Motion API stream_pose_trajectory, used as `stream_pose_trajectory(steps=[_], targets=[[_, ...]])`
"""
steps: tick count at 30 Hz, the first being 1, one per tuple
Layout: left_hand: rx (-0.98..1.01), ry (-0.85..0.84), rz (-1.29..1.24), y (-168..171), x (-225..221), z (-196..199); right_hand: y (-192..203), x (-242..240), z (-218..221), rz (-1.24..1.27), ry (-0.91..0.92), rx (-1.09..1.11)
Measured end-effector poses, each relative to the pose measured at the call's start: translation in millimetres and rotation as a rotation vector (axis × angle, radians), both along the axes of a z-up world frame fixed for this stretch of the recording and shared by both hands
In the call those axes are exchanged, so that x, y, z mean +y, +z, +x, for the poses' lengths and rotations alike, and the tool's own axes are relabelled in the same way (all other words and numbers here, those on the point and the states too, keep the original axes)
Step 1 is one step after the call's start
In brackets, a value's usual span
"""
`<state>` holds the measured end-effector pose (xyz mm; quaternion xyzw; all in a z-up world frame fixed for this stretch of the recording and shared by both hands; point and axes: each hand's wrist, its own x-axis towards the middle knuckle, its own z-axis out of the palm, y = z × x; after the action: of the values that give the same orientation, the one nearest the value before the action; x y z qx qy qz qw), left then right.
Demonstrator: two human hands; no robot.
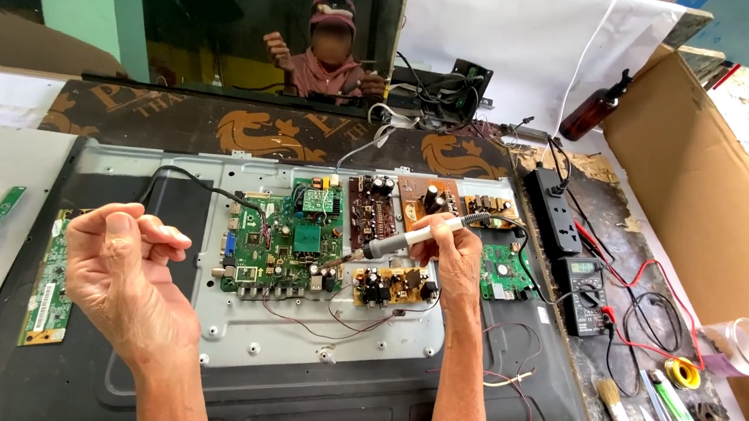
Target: Soldering components on various circuit boards inside a disassembled television.
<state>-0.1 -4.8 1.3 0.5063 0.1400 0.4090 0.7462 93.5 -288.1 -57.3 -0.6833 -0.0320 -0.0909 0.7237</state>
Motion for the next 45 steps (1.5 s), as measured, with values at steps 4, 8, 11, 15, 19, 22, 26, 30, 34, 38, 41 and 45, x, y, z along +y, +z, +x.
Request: stream_pose_trajectory(steps=[4,8,11,15,19,22,26,30,34,38,41,45], targets=[[-0.001,0.012,-0.002,-0.2,0.7,-0.8,-1.0,-0.5,-0.1,0.008,-0.003,0.001],[-0.004,0.011,-0.003,-0.6,0.0,-0.5,-2.9,-0.7,0.0,0.033,-0.006,0.009],[-0.047,-0.01,0.008,-2.3,0.4,1.7,-3.4,-0.2,1.7,0.043,-0.009,-0.017],[-0.045,-0.016,0.001,-3.4,0.5,1.7,-6.0,-1.1,2.8,0.032,-0.013,-0.022],[-0.054,-0.022,-0.033,-7.4,2.7,2.3,-3.3,0.2,1.3,0.023,-0.039,-0.002],[-0.052,-0.022,-0.028,-6.7,3.1,1.7,-6.3,-1.8,3.3,0.03,-0.014,-0.025],[-0.039,-0.006,-0.031,-3.8,1.9,1.2,-5.3,-1.6,1.8,0.032,-0.026,-0.014],[-0.042,-0.006,-0.045,-4.4,2.8,2.5,-2.3,-1.0,2.2,0.035,-0.019,0.003],[-0.03,-0.008,-0.024,-3.5,2.5,1.0,-7.1,-3.7,3.9,0.02,-0.041,-0.012],[-0.03,0.003,-0.025,-6.0,4.9,4.8,-6.0,-2.6,5.6,0.082,-0.059,-0.001],[-0.019,-0.001,-0.028,-7.1,4.6,3.2,-9.8,-2.5,3.7,0.072,-0.069,0.021],[-0.02,0.011,-0.029,-4.4,4.9,2.7,-11.0,-2.0,5.3,0.073,-0.075,-0.007]])
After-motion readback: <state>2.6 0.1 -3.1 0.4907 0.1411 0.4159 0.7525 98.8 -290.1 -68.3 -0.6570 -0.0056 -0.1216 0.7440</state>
